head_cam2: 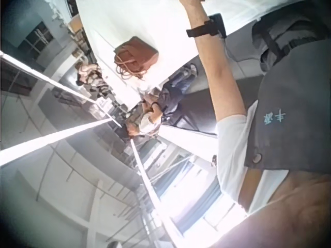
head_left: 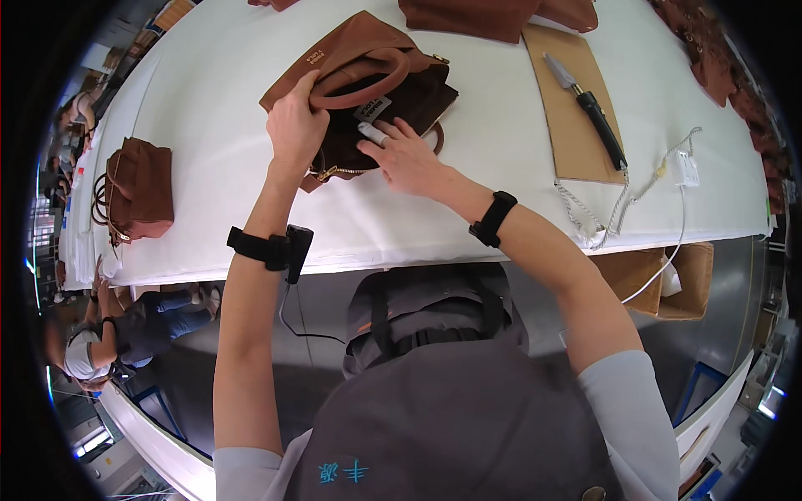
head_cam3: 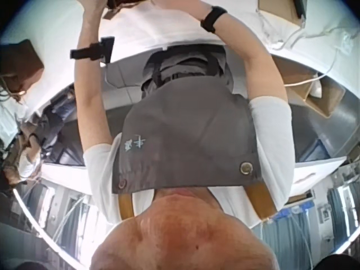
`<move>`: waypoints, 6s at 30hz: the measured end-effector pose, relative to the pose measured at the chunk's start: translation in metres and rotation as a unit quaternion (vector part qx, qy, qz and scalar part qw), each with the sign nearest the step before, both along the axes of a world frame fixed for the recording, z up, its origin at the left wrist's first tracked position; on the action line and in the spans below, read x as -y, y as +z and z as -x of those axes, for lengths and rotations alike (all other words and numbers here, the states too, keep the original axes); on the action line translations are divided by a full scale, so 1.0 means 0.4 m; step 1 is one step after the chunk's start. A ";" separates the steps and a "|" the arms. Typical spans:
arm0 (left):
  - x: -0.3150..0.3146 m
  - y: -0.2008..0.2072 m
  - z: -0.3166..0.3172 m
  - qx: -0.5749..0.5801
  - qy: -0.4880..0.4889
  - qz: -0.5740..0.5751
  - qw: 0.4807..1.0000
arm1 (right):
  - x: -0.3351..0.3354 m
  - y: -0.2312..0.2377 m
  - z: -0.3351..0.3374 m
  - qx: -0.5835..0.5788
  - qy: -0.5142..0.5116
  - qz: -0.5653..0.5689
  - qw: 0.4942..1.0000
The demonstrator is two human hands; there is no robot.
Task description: The person uses a handheld heat tool to press and smooth the interior seams and edges of brown handbags. They handle the bags one at a time, opening the zippers and applying the tool to the inside lining before placing the finished bags on a pile.
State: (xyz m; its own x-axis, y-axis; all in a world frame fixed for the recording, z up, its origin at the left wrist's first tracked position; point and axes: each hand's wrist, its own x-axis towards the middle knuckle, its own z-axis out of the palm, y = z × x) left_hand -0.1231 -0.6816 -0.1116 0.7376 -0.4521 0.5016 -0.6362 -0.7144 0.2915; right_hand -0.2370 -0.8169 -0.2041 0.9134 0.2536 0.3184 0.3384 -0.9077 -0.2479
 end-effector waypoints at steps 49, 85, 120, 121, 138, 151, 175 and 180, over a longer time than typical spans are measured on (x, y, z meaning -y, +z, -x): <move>0.013 -0.058 0.093 -0.042 -0.024 0.034 0.998 | 0.115 -0.013 0.174 0.058 -0.335 -0.136 0.930; 0.006 0.037 0.067 -0.085 -0.036 0.034 0.995 | 0.038 0.027 -0.199 -0.122 -0.084 -0.094 0.984; -0.047 -0.041 -0.001 -0.023 -0.007 0.049 0.999 | -0.008 -0.111 0.015 0.067 -0.084 -0.117 0.987; -0.049 -0.038 -0.005 -0.015 -0.009 0.051 0.999 | 0.009 -0.113 0.005 0.061 -0.080 -0.106 0.989; -0.043 -0.042 0.028 0.000 -0.008 0.029 1.000 | 0.072 -0.049 0.006 0.080 0.056 -0.055 0.994; -0.015 -0.039 0.031 0.003 -0.031 0.016 0.999 | -0.071 -0.102 -0.202 -0.051 -0.067 -0.023 0.996; -0.024 -0.011 0.036 -0.063 0.005 -0.003 0.998 | 0.232 -0.066 -0.056 -0.141 -0.315 -0.022 0.938; -0.015 -0.019 0.041 -0.065 0.004 0.004 0.998 | 0.199 -0.050 -0.027 -0.012 -0.275 -0.007 0.961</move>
